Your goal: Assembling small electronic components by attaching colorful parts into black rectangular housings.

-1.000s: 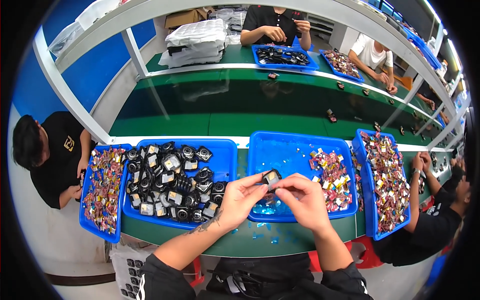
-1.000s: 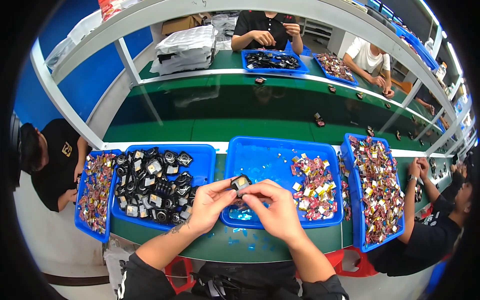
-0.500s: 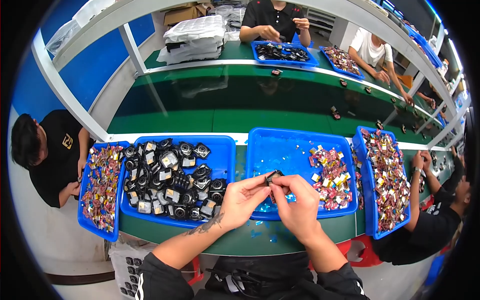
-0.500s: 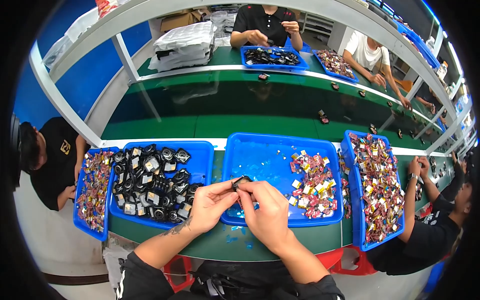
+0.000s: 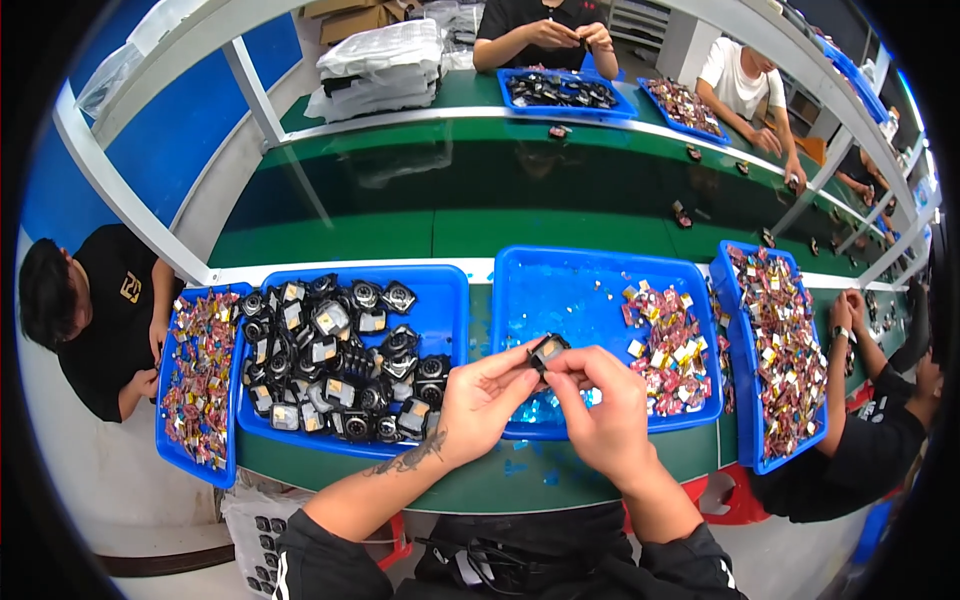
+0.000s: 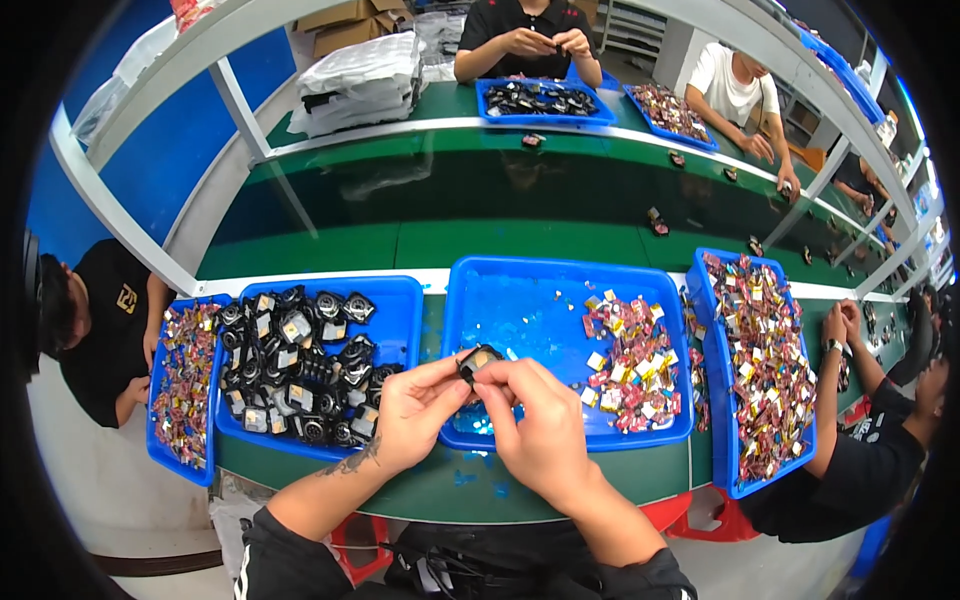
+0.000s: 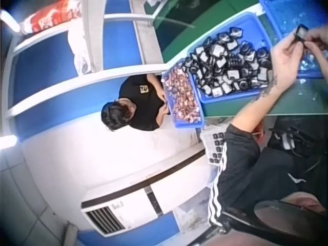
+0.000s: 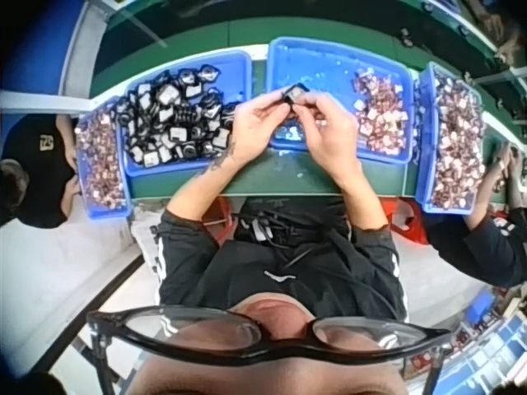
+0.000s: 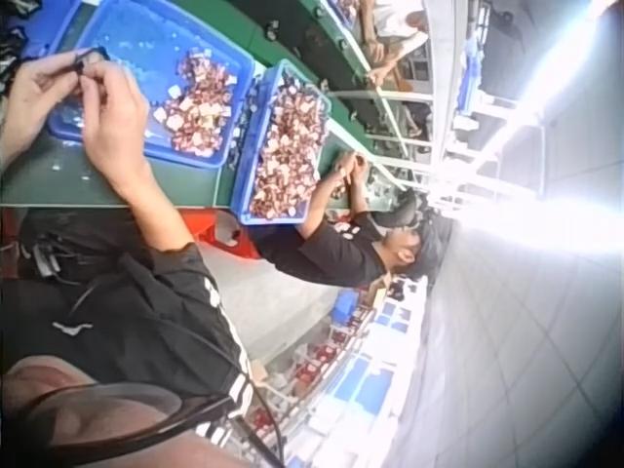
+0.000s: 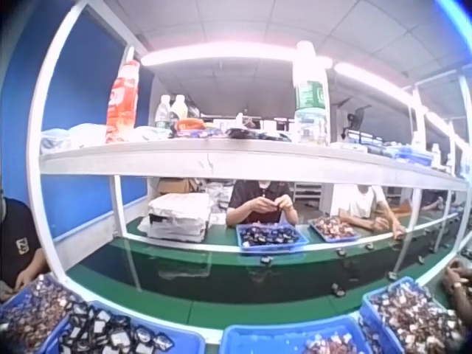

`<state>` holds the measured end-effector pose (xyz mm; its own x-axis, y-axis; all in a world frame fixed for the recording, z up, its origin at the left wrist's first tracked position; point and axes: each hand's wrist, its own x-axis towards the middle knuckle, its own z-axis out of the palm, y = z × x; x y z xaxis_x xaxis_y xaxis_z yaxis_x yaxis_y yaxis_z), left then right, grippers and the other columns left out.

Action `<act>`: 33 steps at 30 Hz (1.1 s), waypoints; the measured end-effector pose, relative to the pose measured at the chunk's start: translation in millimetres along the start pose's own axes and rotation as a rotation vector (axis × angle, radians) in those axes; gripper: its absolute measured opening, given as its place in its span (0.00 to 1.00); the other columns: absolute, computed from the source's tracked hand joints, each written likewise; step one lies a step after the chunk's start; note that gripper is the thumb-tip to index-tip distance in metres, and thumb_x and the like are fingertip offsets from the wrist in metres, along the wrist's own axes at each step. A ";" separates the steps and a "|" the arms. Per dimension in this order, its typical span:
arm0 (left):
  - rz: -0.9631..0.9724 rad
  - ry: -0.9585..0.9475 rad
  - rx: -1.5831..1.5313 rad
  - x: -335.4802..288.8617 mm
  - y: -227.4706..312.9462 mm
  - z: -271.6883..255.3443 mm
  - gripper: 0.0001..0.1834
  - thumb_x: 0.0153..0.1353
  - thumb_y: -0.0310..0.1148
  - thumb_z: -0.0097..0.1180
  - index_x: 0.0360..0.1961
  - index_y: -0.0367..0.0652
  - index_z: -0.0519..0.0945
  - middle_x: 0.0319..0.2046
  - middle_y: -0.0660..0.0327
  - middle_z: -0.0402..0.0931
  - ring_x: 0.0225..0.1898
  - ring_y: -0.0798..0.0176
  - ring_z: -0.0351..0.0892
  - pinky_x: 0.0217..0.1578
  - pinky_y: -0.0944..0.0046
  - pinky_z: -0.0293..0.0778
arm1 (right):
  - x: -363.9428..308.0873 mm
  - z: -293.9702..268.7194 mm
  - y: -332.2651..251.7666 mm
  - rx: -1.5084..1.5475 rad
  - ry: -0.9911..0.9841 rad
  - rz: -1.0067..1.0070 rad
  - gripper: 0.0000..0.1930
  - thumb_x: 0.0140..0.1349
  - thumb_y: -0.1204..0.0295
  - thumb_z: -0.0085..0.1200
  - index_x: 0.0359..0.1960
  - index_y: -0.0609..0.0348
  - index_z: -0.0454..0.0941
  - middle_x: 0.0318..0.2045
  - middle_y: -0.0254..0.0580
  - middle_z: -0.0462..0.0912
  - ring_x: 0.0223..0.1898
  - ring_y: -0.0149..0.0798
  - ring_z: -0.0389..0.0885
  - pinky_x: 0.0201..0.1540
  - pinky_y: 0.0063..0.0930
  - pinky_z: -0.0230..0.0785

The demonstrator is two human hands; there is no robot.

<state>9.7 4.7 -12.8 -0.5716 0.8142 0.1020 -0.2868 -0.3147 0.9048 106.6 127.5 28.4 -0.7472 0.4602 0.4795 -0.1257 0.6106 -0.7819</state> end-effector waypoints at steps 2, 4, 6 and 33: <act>-0.004 -0.007 0.025 -2.2 1.3 1.6 0.22 0.67 0.20 0.49 0.62 0.29 0.68 0.54 0.52 0.74 0.55 0.63 0.75 0.56 0.66 0.72 | -1.0 -2.4 -0.4 0.001 -0.016 0.015 0.06 0.55 0.83 0.60 0.34 0.65 0.79 0.26 0.46 0.80 0.23 0.37 0.79 0.25 0.28 0.71; 0.002 -0.016 0.055 -0.2 1.6 1.1 0.22 0.67 0.20 0.49 0.62 0.29 0.68 0.54 0.52 0.74 0.55 0.63 0.75 0.56 0.66 0.72 | 0.9 -3.1 0.3 -0.018 -0.032 0.013 0.05 0.55 0.82 0.61 0.33 0.65 0.80 0.25 0.45 0.81 0.20 0.35 0.77 0.22 0.27 0.68; 0.013 -0.026 0.050 -0.1 0.8 1.6 0.22 0.67 0.20 0.49 0.62 0.29 0.68 0.54 0.52 0.74 0.54 0.64 0.75 0.56 0.66 0.72 | 0.5 -3.7 0.3 -0.036 -0.019 0.019 0.05 0.54 0.82 0.62 0.32 0.65 0.80 0.24 0.44 0.81 0.18 0.33 0.76 0.21 0.26 0.66; 0.489 -0.019 0.921 2.3 29.0 12.7 0.19 0.56 0.13 0.52 0.49 0.34 0.80 0.48 0.47 0.77 0.46 0.53 0.82 0.44 0.63 0.79 | -23.5 0.4 3.0 -0.037 0.181 -0.021 0.08 0.49 0.85 0.64 0.30 0.63 0.81 0.29 0.42 0.81 0.29 0.34 0.82 0.29 0.24 0.73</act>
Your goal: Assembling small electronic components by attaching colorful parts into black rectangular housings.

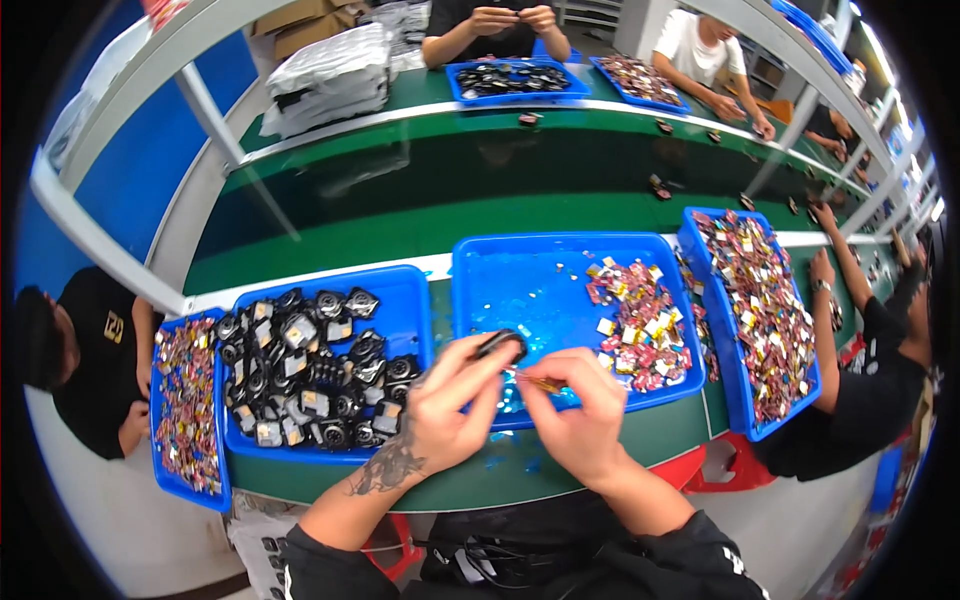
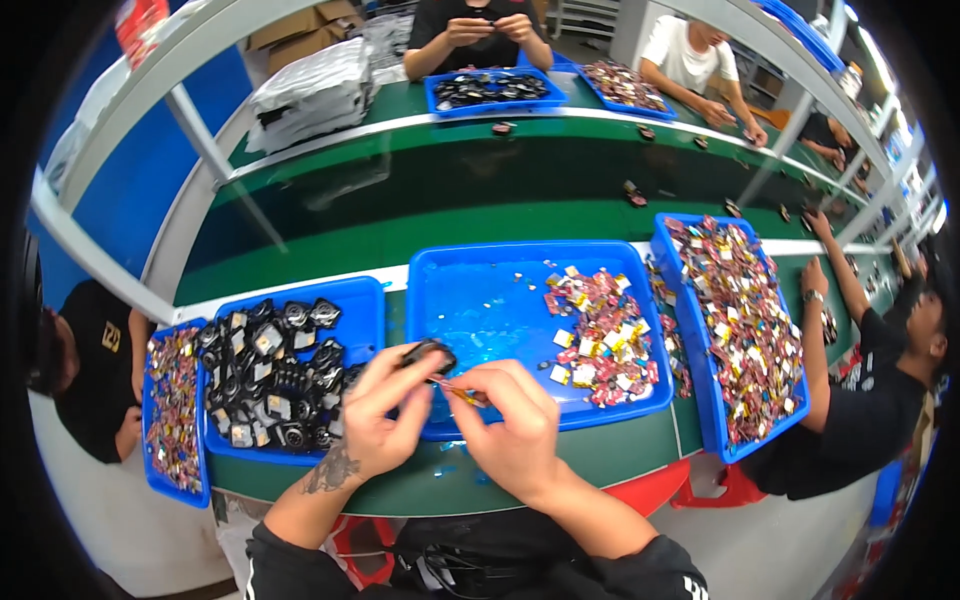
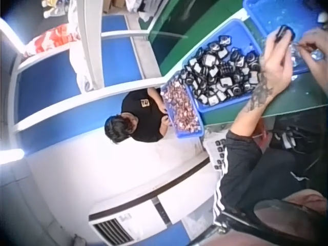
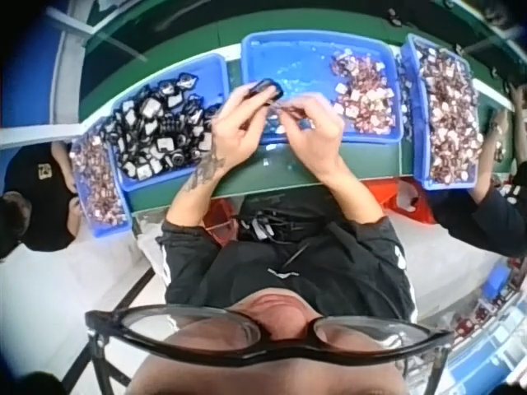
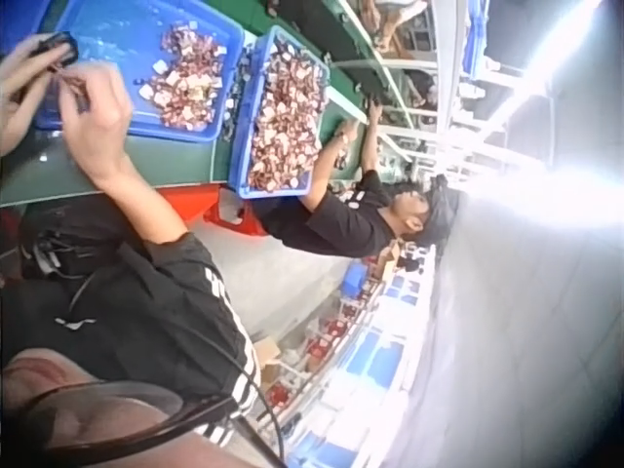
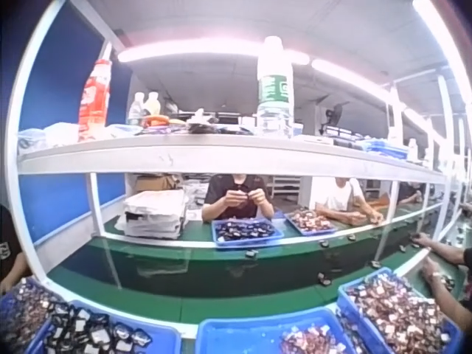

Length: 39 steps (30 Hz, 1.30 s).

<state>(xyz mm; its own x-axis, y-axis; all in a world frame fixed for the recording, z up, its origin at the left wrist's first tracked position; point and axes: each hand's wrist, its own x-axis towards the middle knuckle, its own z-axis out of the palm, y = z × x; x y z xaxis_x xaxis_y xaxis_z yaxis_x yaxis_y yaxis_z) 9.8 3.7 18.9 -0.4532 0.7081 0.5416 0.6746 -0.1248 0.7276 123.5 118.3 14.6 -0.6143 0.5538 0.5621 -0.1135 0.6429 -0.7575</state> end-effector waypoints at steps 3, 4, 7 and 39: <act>0.161 -0.001 0.081 -3.0 -8.5 2.4 0.16 0.51 0.15 0.61 0.43 0.33 0.82 0.45 0.49 0.79 0.43 0.53 0.83 0.40 0.64 0.82 | 4.6 -12.9 -2.3 -0.116 -0.045 -0.222 0.10 0.50 0.88 0.60 0.35 0.64 0.81 0.32 0.43 0.81 0.30 0.34 0.82 0.31 0.25 0.75; 0.224 0.059 0.112 -4.5 -12.3 2.7 0.15 0.48 0.17 0.64 0.40 0.34 0.83 0.43 0.50 0.80 0.41 0.53 0.84 0.38 0.63 0.82 | 1.4 -15.0 -6.7 0.038 -0.071 -0.042 0.11 0.52 0.87 0.59 0.37 0.65 0.81 0.33 0.44 0.82 0.31 0.33 0.82 0.32 0.24 0.76; 0.254 0.073 0.177 -6.0 -10.2 -1.1 0.13 0.47 0.15 0.63 0.37 0.33 0.84 0.44 0.50 0.81 0.39 0.55 0.84 0.36 0.64 0.82 | -7.5 -26.4 -12.3 0.397 -0.123 0.379 0.12 0.57 0.85 0.56 0.44 0.66 0.79 0.37 0.44 0.82 0.34 0.30 0.82 0.35 0.21 0.78; -0.136 -0.078 -0.127 -11.3 -2.5 1.6 0.10 0.49 0.17 0.65 0.34 0.36 0.86 0.36 0.53 0.83 0.37 0.60 0.84 0.38 0.67 0.79 | 17.7 -45.7 9.2 0.482 -0.441 0.573 0.06 0.59 0.78 0.59 0.38 0.63 0.78 0.35 0.37 0.81 0.36 0.30 0.80 0.38 0.23 0.76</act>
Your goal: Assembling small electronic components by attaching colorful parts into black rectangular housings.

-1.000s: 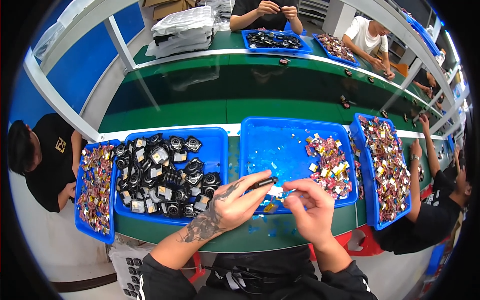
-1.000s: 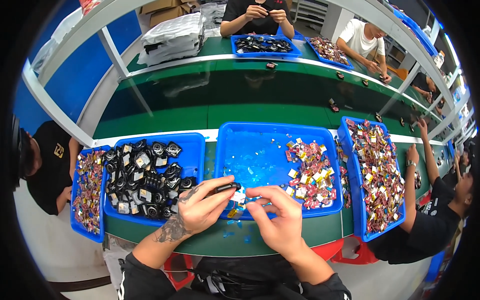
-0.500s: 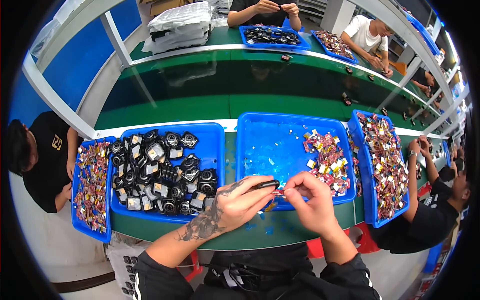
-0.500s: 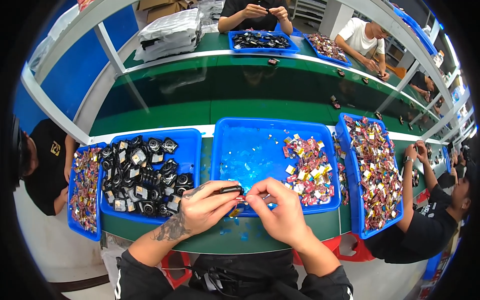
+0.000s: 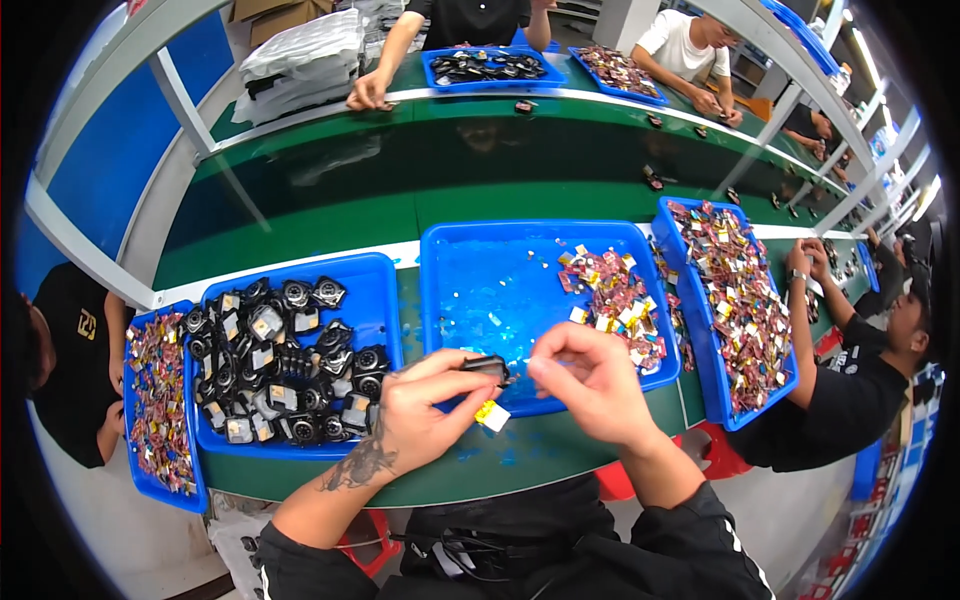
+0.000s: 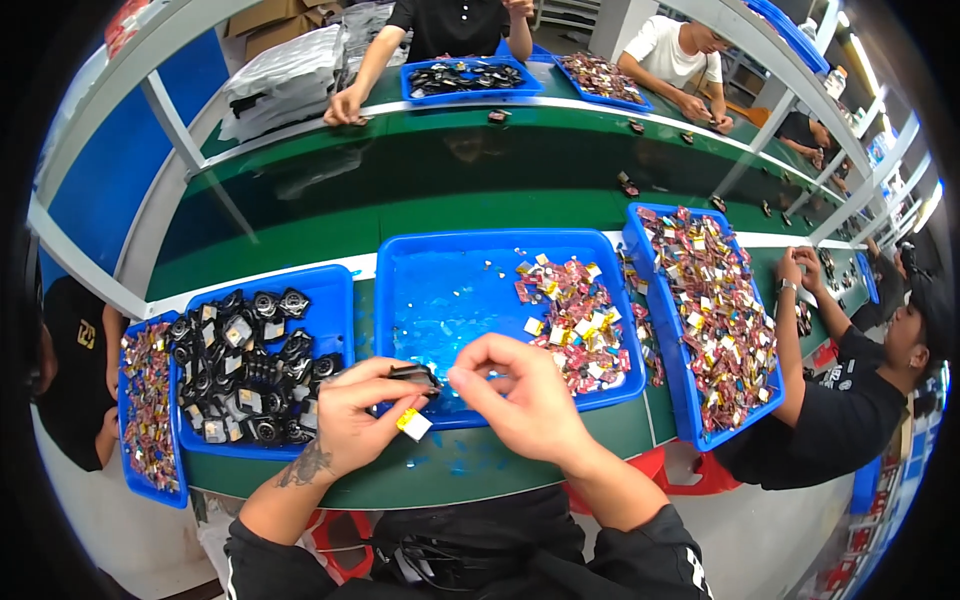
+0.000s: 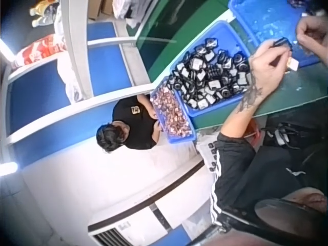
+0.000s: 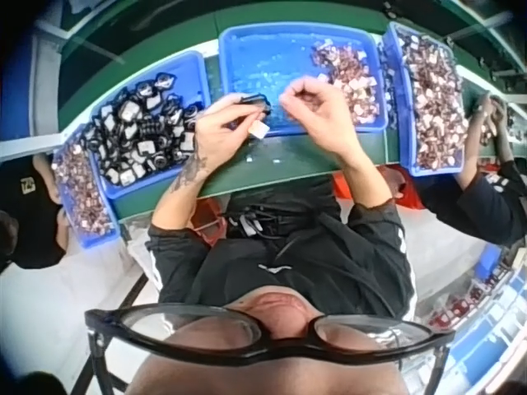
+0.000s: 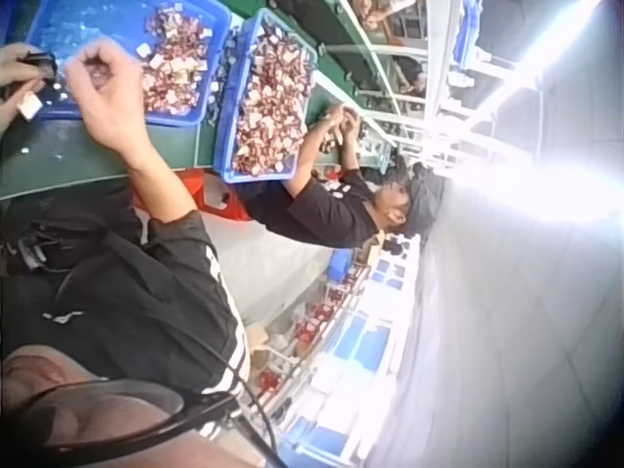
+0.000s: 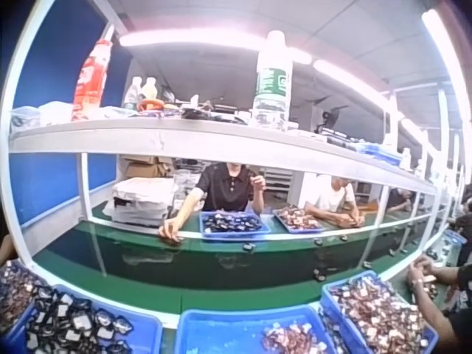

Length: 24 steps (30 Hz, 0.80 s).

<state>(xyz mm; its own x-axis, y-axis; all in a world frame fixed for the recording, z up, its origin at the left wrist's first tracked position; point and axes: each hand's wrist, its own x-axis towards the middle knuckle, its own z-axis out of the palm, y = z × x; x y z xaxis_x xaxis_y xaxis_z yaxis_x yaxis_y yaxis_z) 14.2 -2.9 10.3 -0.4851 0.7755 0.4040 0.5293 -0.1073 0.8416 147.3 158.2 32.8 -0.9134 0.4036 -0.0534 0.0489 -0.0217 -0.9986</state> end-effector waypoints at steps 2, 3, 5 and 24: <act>-0.054 -0.018 -0.106 2.2 -3.9 -0.2 0.09 0.49 0.18 0.66 0.34 0.35 0.85 0.33 0.54 0.83 0.34 0.64 0.83 0.35 0.69 0.77 | -3.3 4.7 -1.5 -0.035 0.049 -0.044 0.08 0.60 0.78 0.58 0.40 0.63 0.78 0.37 0.38 0.80 0.37 0.29 0.79 0.39 0.23 0.76; -0.105 -0.060 -0.190 2.5 -3.0 -2.7 0.09 0.52 0.19 0.65 0.36 0.36 0.85 0.35 0.55 0.81 0.36 0.65 0.83 0.35 0.69 0.78 | -2.0 9.3 -3.0 -0.064 0.086 -0.099 0.09 0.61 0.77 0.58 0.43 0.63 0.77 0.38 0.38 0.79 0.39 0.28 0.79 0.41 0.23 0.76; -0.193 -0.126 -0.322 2.3 -3.5 -4.9 0.09 0.54 0.20 0.64 0.38 0.35 0.85 0.35 0.58 0.79 0.38 0.68 0.82 0.36 0.70 0.79 | -4.4 0.7 -5.3 -0.136 0.023 -0.132 0.07 0.60 0.79 0.58 0.40 0.64 0.79 0.38 0.40 0.79 0.39 0.28 0.79 0.38 0.22 0.78; -0.193 -0.027 -0.224 0.4 -7.9 2.9 0.08 0.53 0.20 0.65 0.36 0.30 0.84 0.36 0.56 0.80 0.38 0.67 0.82 0.38 0.70 0.82 | -3.6 42.0 20.5 0.152 0.258 -0.128 0.07 0.61 0.79 0.59 0.39 0.64 0.74 0.32 0.33 0.78 0.35 0.22 0.76 0.31 0.15 0.69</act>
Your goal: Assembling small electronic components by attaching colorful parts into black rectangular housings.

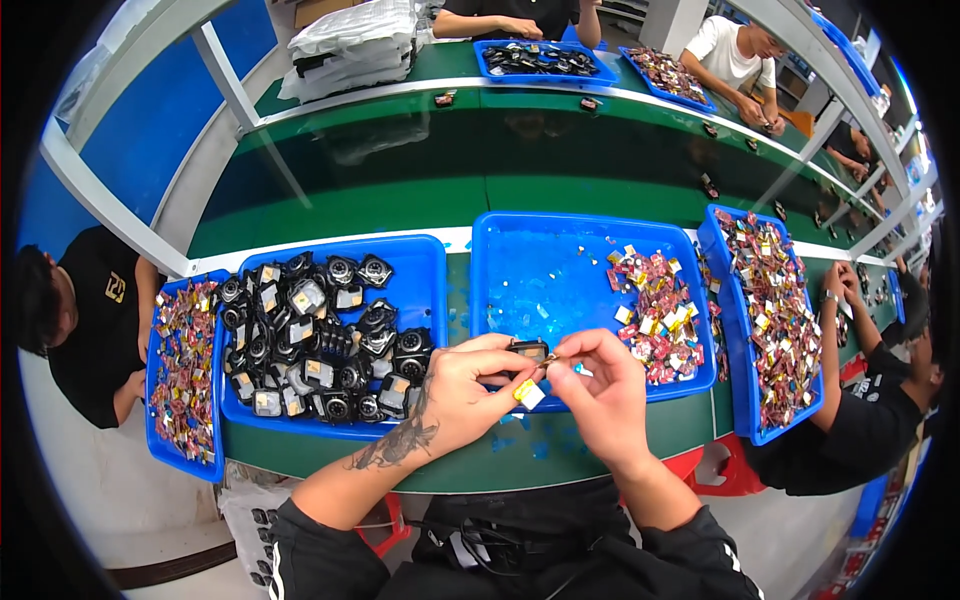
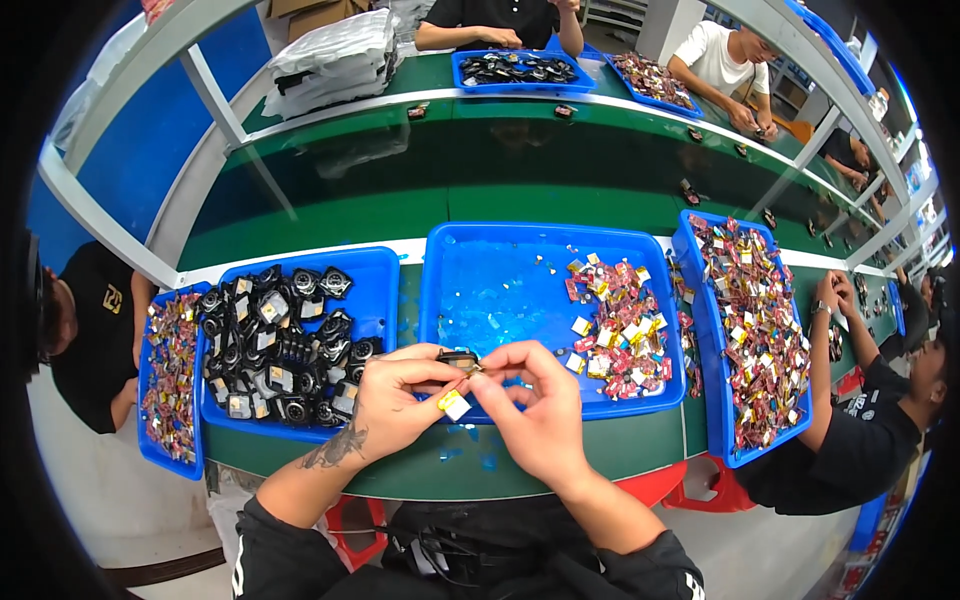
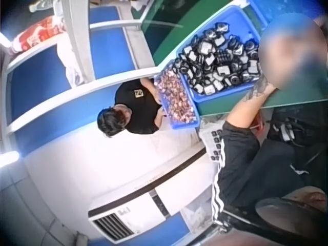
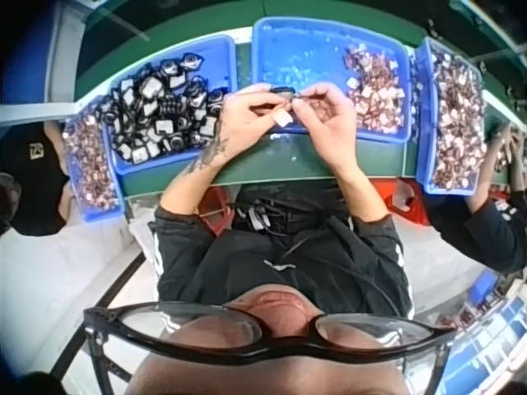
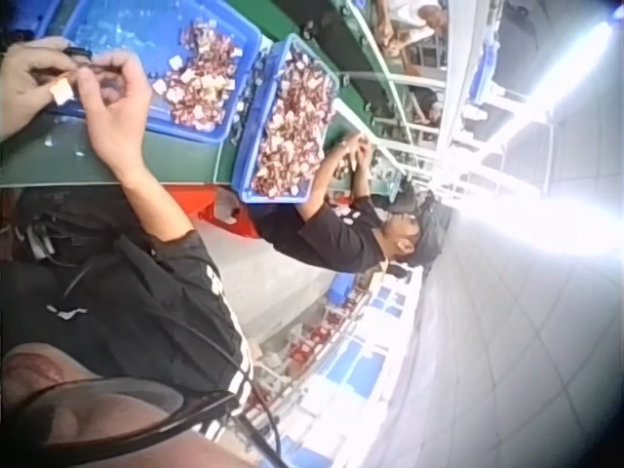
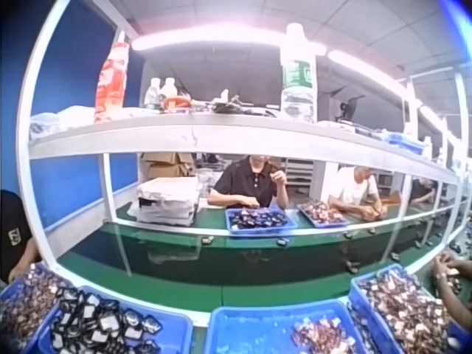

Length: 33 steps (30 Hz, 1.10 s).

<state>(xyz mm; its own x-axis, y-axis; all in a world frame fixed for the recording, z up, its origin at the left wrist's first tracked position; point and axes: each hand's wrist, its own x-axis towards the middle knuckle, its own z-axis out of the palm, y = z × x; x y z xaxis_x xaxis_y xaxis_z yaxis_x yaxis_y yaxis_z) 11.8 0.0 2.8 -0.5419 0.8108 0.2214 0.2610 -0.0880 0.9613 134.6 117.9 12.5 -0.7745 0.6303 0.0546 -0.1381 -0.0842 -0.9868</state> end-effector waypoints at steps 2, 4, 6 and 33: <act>-0.096 -0.052 -0.045 -1.0 -1.5 -1.6 0.10 0.54 0.20 0.64 0.39 0.32 0.84 0.38 0.56 0.80 0.40 0.66 0.82 0.39 0.70 0.82 | -0.7 -2.3 2.1 -0.065 0.007 -0.021 0.09 0.60 0.80 0.60 0.40 0.64 0.74 0.32 0.33 0.78 0.35 0.22 0.76 0.31 0.15 0.69; -0.150 -0.067 -0.147 -1.0 -1.1 1.1 0.15 0.56 0.18 0.61 0.46 0.32 0.82 0.42 0.55 0.79 0.45 0.64 0.81 0.45 0.68 0.80 | -2.1 -3.4 4.4 -0.131 0.019 -0.041 0.10 0.58 0.82 0.61 0.40 0.64 0.73 0.31 0.33 0.78 0.34 0.22 0.77 0.32 0.14 0.70; -0.203 -0.034 -0.450 -2.4 -6.9 4.0 0.19 0.57 0.16 0.59 0.51 0.30 0.78 0.46 0.55 0.77 0.51 0.63 0.78 0.53 0.66 0.76 | -3.3 -2.3 10.6 -0.214 0.121 -0.197 0.11 0.57 0.82 0.62 0.39 0.65 0.73 0.31 0.34 0.78 0.32 0.22 0.77 0.31 0.14 0.69; -0.232 0.316 -0.763 16.8 35.1 -41.7 0.23 0.61 0.17 0.53 0.58 0.37 0.67 0.45 0.52 0.77 0.47 0.57 0.81 0.48 0.60 0.82 | -32.2 -27.6 -85.4 0.034 -0.336 -0.472 0.30 0.63 0.59 0.56 0.60 0.66 0.65 0.56 0.53 0.68 0.50 0.41 0.75 0.41 0.25 0.74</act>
<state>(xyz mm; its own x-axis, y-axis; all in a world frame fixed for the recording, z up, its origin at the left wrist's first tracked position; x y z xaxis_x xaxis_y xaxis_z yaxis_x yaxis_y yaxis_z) -21.5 -13.6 47.1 -0.7419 0.6671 -0.0680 -0.4315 -0.3973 0.8099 188.4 126.1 90.8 -0.7773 0.3261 0.5381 -0.5312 0.1183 -0.8390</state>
